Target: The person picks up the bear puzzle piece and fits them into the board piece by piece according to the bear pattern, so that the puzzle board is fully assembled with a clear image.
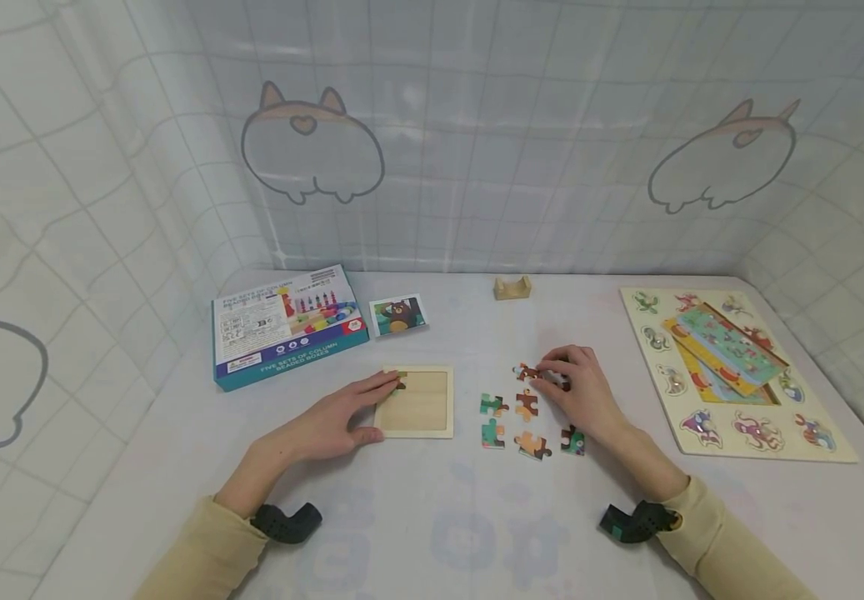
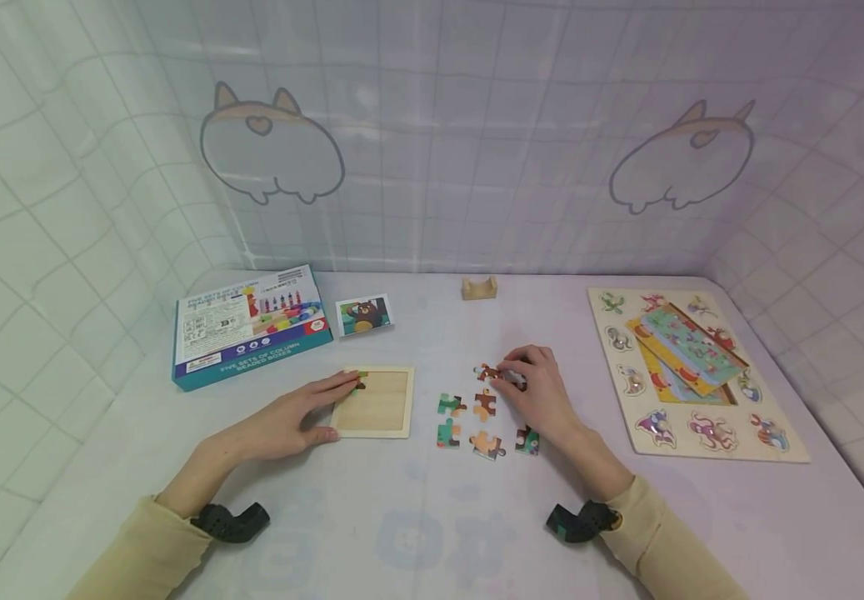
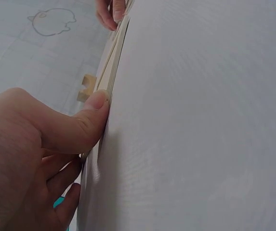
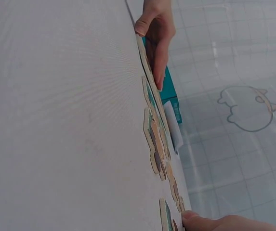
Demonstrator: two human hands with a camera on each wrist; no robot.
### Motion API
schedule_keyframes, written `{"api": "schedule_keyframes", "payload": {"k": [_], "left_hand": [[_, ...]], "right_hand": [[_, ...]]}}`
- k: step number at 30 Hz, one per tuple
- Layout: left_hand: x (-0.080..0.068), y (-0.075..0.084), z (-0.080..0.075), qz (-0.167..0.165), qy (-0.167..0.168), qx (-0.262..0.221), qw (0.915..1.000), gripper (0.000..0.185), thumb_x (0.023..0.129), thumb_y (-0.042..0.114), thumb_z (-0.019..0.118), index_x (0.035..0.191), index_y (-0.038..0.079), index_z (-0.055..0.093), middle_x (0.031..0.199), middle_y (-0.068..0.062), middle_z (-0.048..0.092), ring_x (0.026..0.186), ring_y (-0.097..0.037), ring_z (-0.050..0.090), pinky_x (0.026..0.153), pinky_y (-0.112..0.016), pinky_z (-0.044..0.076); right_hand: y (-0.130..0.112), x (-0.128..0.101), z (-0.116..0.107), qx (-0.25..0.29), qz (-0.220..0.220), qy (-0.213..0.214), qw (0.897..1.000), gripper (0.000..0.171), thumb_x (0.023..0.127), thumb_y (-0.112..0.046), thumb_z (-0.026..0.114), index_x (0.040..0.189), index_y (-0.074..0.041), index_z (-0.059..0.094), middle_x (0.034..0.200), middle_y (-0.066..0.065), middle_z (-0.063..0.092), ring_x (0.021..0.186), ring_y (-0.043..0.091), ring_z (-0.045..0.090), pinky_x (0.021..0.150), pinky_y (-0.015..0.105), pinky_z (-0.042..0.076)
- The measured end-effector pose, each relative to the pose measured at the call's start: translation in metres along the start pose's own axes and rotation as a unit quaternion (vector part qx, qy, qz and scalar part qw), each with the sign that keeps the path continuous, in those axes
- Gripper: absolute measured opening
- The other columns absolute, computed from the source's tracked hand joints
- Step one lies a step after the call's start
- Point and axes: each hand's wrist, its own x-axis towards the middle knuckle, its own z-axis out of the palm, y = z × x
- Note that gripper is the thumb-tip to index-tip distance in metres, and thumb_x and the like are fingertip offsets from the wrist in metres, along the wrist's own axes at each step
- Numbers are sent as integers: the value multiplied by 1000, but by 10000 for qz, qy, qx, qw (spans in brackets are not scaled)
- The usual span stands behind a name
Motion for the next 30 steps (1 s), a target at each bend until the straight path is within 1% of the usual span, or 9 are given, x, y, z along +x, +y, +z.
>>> {"api": "schedule_keyframes", "payload": {"k": [3, 12, 16, 21, 26, 30], "left_hand": [[0, 1, 0, -2, 2, 9, 10000, 77, 85, 37, 67, 149, 25, 25, 156, 11, 16, 143, -20, 17, 112, -47, 26], [0, 0, 0, 31, -2, 27, 10000, 76, 86, 37, 66, 149, 24, 25, 156, 10, 16, 143, -20, 16, 113, -47, 25], [0, 1, 0, 30, 2, 19, 10000, 76, 86, 37, 66, 149, 25, 25, 156, 10, 16, 143, -20, 16, 113, -47, 25], [0, 1, 0, 25, 20, 31, 10000, 76, 86, 37, 66, 149, 24, 25, 156, 10, 16, 143, -20, 16, 113, -47, 25], [-1, 2, 0, -7, 26, 38, 10000, 76, 86, 36, 66, 149, 25, 26, 156, 9, 16, 143, -20, 17, 113, -47, 25], [-1, 2, -1, -26, 23, 44, 10000, 76, 86, 35, 67, 149, 24, 26, 156, 9, 17, 143, -20, 17, 112, -48, 26]], "right_hand": [[-1, 0, 0, -3, 8, -28, 10000, 21, 82, -20, 74, 97, -6, 72, 106, 4, 57, 107, 22, 42, 82, 36, 38], [-1, 0, 0, 0, -76, 62, 10000, 21, 81, -20, 74, 97, -8, 70, 104, 3, 59, 106, 22, 43, 86, 39, 36], [-1, 0, 0, -29, -205, 154, 9997, 21, 81, -20, 74, 98, -9, 69, 101, 3, 62, 104, 22, 43, 87, 41, 34], [-1, 0, -1, -66, -353, 243, 9991, 22, 81, -21, 74, 99, -10, 69, 97, 2, 65, 101, 21, 44, 86, 41, 32], [0, 0, 0, -100, -456, 312, 9984, 23, 81, -19, 75, 100, -9, 69, 92, 2, 66, 96, 20, 44, 86, 43, 31], [1, 0, 1, -157, -543, 339, 9978, 27, 80, -18, 75, 104, -7, 69, 92, 3, 67, 95, 20, 45, 86, 45, 31]]}}
